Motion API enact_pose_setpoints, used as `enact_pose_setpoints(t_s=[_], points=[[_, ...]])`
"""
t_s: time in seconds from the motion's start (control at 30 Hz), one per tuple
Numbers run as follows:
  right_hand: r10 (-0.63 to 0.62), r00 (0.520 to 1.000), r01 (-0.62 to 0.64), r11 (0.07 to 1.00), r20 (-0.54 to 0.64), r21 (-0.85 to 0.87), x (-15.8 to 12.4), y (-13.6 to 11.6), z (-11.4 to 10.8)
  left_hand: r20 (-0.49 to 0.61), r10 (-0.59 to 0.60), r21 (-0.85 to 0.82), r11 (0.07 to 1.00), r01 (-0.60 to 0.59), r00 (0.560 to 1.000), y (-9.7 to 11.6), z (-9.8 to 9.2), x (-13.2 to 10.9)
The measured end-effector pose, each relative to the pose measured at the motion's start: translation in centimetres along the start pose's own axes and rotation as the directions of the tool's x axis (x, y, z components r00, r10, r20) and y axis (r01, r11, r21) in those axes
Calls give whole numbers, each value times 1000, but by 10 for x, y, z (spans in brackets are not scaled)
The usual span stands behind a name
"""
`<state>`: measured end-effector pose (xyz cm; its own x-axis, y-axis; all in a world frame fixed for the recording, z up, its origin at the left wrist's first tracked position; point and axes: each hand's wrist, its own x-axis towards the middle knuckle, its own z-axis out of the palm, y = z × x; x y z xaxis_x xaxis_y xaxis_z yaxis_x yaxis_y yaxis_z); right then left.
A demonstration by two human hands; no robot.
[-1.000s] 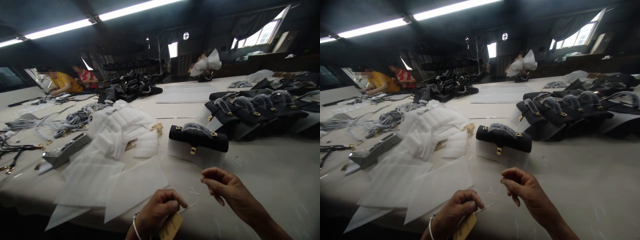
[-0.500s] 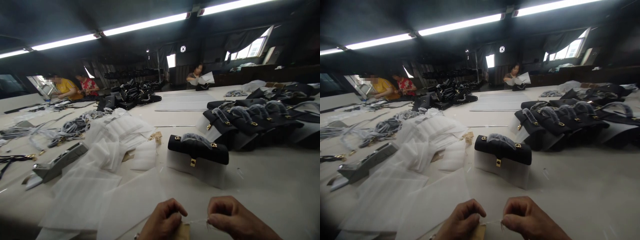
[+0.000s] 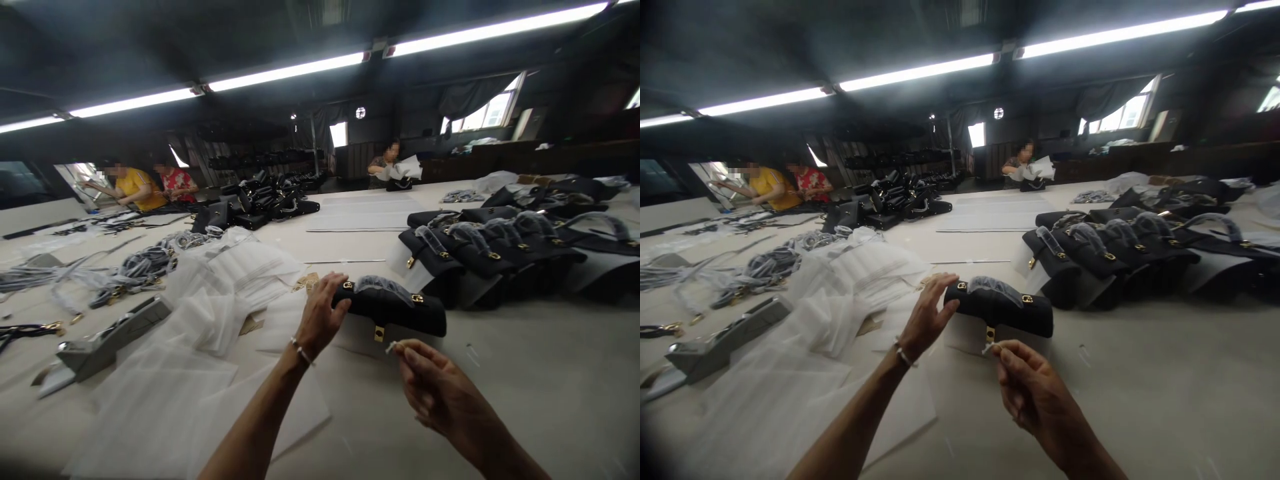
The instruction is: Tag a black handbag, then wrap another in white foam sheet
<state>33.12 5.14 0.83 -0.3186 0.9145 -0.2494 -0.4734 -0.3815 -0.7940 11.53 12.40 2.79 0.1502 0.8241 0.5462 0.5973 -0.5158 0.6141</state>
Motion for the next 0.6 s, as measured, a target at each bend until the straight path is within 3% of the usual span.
enact_pose_setpoints(t_s=[0.1, 0.17, 0.33, 0.47, 0.6], points=[[-105, 994, 103, 992, -31, -67, 18, -3, 10, 197, -9, 29, 1000, 4, 980, -18, 9, 45], [-169, 984, 165, 983, -50, -76, 31, -7, 15, 301, -55, 62, 997, 38, 952, -23, 16, 56], [-162, 984, 155, 984, -74, -92, 53, -14, 23, 255, -111, 68, 993, 96, 961, -9, 17, 43], [-46, 998, 56, 964, 46, -260, 59, -17, 26, 279, -9, -13, 1000, 13, 960, 2, 10, 38], [14, 999, 1, 956, 49, -294, 63, -21, 28, 339, 58, -72, 997, -35, 939, 2, 10, 48]])
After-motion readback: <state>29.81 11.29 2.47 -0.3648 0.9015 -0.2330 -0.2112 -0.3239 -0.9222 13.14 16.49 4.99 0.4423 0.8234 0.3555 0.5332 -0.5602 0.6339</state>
